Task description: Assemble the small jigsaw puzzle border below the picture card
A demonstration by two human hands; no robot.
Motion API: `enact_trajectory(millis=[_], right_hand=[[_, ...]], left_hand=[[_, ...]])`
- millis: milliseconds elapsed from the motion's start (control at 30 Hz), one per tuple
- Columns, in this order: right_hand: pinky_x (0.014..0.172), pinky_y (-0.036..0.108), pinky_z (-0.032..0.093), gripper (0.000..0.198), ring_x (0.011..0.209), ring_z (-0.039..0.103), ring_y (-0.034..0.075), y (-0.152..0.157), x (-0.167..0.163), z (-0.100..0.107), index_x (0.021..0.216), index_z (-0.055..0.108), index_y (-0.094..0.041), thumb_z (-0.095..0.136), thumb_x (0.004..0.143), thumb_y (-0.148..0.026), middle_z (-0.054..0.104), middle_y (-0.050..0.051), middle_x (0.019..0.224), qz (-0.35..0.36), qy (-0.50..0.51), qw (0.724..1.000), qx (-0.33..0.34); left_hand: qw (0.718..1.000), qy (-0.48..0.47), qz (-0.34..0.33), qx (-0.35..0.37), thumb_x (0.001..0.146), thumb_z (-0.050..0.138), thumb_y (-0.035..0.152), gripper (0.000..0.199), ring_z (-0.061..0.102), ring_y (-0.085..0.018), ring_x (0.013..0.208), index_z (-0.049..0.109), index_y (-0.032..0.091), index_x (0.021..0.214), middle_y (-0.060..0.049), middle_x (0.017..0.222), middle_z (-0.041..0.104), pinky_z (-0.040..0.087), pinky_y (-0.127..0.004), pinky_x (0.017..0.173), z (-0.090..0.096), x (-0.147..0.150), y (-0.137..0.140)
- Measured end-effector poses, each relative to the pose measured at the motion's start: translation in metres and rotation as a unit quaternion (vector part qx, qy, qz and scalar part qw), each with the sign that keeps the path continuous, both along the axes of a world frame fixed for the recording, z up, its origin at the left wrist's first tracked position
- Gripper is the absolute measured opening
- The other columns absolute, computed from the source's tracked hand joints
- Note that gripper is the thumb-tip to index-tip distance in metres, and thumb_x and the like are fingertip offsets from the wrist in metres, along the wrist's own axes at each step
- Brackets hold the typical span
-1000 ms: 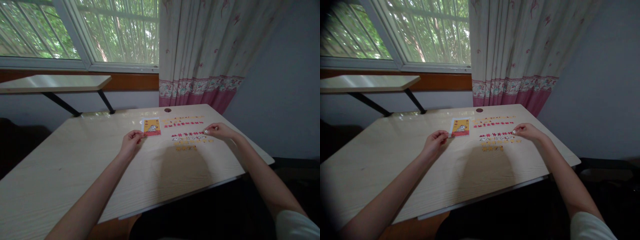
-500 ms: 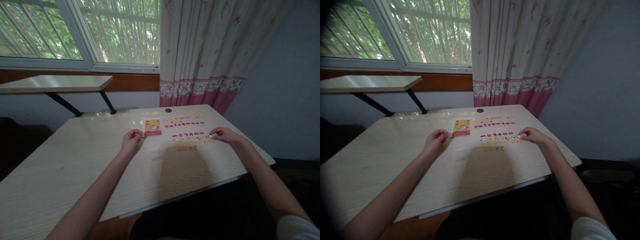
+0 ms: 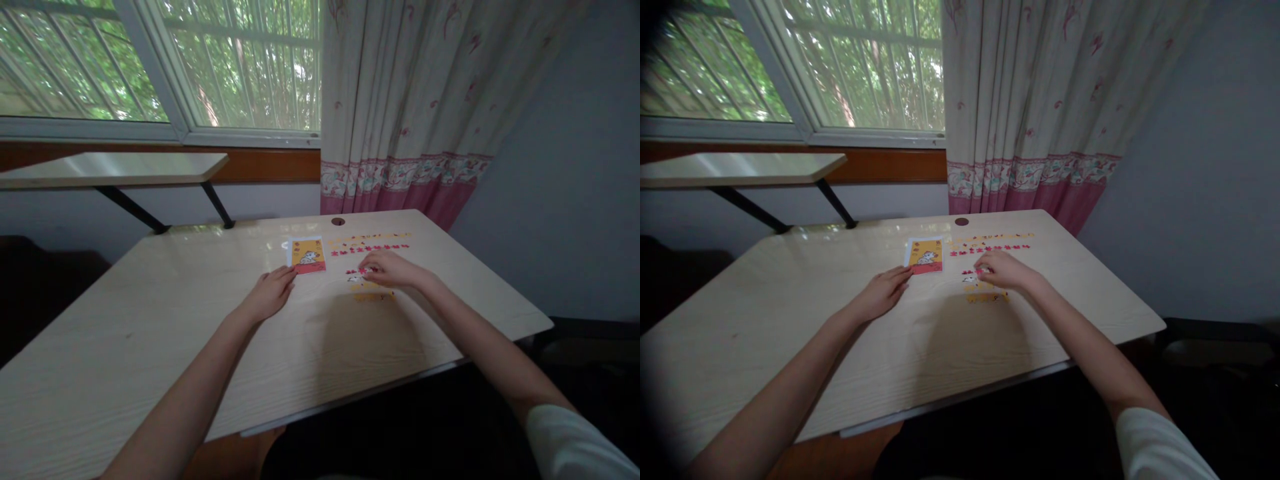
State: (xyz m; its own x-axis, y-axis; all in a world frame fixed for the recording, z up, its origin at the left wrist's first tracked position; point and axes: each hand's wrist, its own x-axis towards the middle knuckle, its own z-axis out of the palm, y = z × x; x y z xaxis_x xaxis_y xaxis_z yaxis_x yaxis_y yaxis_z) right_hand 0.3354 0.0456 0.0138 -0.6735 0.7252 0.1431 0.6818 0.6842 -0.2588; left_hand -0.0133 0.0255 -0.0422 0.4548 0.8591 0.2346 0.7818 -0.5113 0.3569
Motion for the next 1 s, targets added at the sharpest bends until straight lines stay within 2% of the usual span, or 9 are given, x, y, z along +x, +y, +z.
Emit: enact_trajectory(millis=[67,200,300,433,500,567,700,833,1000], right_hand=[[0.092,0.036,0.042,0.030,0.101,0.059,0.022,-0.003,-0.029,-0.004,0.111,0.065,-0.015,0.058,0.086,-0.030,0.066,0.011,0.111,0.028,-0.030,0.999,-0.006],[0.099,0.040,0.036,0.039,0.116,0.050,0.026,-0.001,-0.066,-0.012,0.125,0.057,-0.015,0.048,0.092,-0.034,0.058,0.012,0.127,-0.010,-0.063,0.998,0.016],[0.102,0.041,0.032,0.040,0.120,0.046,0.027,0.006,-0.079,-0.020,0.128,0.056,-0.018,0.043,0.094,-0.035,0.055,0.010,0.132,-0.037,-0.070,0.996,0.029],[0.102,0.041,0.030,0.037,0.122,0.042,0.027,0.009,-0.081,-0.031,0.122,0.062,-0.023,0.049,0.091,-0.039,0.055,0.005,0.133,-0.035,-0.063,0.997,0.012],[0.100,0.041,0.032,0.036,0.121,0.043,0.027,0.004,-0.079,-0.033,0.119,0.063,-0.025,0.051,0.090,-0.041,0.057,0.004,0.132,-0.030,-0.053,0.998,-0.005],[0.096,0.040,0.034,0.036,0.118,0.044,0.026,-0.003,-0.076,-0.033,0.118,0.064,-0.027,0.054,0.088,-0.044,0.058,0.003,0.130,-0.021,-0.036,0.999,-0.022],[0.092,0.040,0.035,0.036,0.113,0.046,0.026,-0.019,-0.071,-0.027,0.114,0.066,-0.029,0.059,0.083,-0.047,0.062,0.002,0.125,-0.011,-0.009,0.999,-0.046],[0.091,0.040,0.035,0.034,0.109,0.047,0.027,-0.023,-0.069,-0.023,0.109,0.068,-0.028,0.062,0.080,-0.046,0.066,0.001,0.118,0.000,-0.010,0.999,-0.050],[0.093,0.042,0.034,0.058,0.111,0.044,0.029,-0.021,-0.066,-0.025,0.128,0.056,-0.025,0.063,0.077,-0.052,0.057,0.004,0.131,0.012,-0.014,0.999,-0.046]], left_hand=[[0.998,0.069,-0.006,-0.003,0.090,0.042,0.032,0.041,0.044,-0.033,0.125,0.055,0.018,0.126,-0.014,0.135,0.052,0.035,-0.052,0.100,0.006,0.002,-0.004],[0.986,0.159,-0.058,0.000,0.091,0.041,0.036,0.040,0.045,-0.031,0.122,0.057,0.019,0.124,-0.012,0.128,0.057,0.035,-0.049,0.100,0.028,0.008,-0.018],[0.980,0.178,-0.091,-0.013,0.087,0.049,0.042,0.039,0.047,-0.033,0.118,0.061,0.019,0.117,-0.011,0.124,0.059,0.038,-0.047,0.097,0.044,0.015,-0.030],[0.976,0.161,-0.145,-0.035,0.085,0.052,0.050,0.040,0.052,-0.029,0.110,0.065,0.019,0.108,-0.010,0.114,0.063,0.040,-0.043,0.094,0.056,0.021,-0.040],[0.975,0.149,-0.159,-0.040,0.087,0.049,0.050,0.039,0.054,-0.026,0.105,0.066,0.020,0.104,-0.009,0.108,0.064,0.040,-0.040,0.094,0.056,0.021,-0.038],[0.979,0.145,-0.138,-0.027,0.089,0.045,0.049,0.040,0.055,-0.026,0.106,0.065,0.019,0.108,-0.011,0.111,0.063,0.039,-0.040,0.095,0.050,0.018,-0.033],[0.985,0.165,-0.054,0.004,0.082,0.048,0.061,0.070,0.039,-0.034,0.129,0.042,0.016,0.136,-0.018,0.141,0.043,0.033,-0.047,0.103,0.028,0.007,-0.018],[0.982,0.181,-0.033,-0.048,0.075,0.046,0.074,0.092,0.028,-0.039,0.135,0.032,0.014,0.143,-0.020,0.150,0.027,0.028,-0.053,0.106,0.015,0.001,-0.011],[0.975,0.194,-0.019,-0.109,0.068,0.044,0.082,0.104,0.018,-0.039,0.139,0.024,0.018,0.147,-0.018,0.154,0.017,0.021,-0.056,0.108,0.021,0.006,-0.018]])
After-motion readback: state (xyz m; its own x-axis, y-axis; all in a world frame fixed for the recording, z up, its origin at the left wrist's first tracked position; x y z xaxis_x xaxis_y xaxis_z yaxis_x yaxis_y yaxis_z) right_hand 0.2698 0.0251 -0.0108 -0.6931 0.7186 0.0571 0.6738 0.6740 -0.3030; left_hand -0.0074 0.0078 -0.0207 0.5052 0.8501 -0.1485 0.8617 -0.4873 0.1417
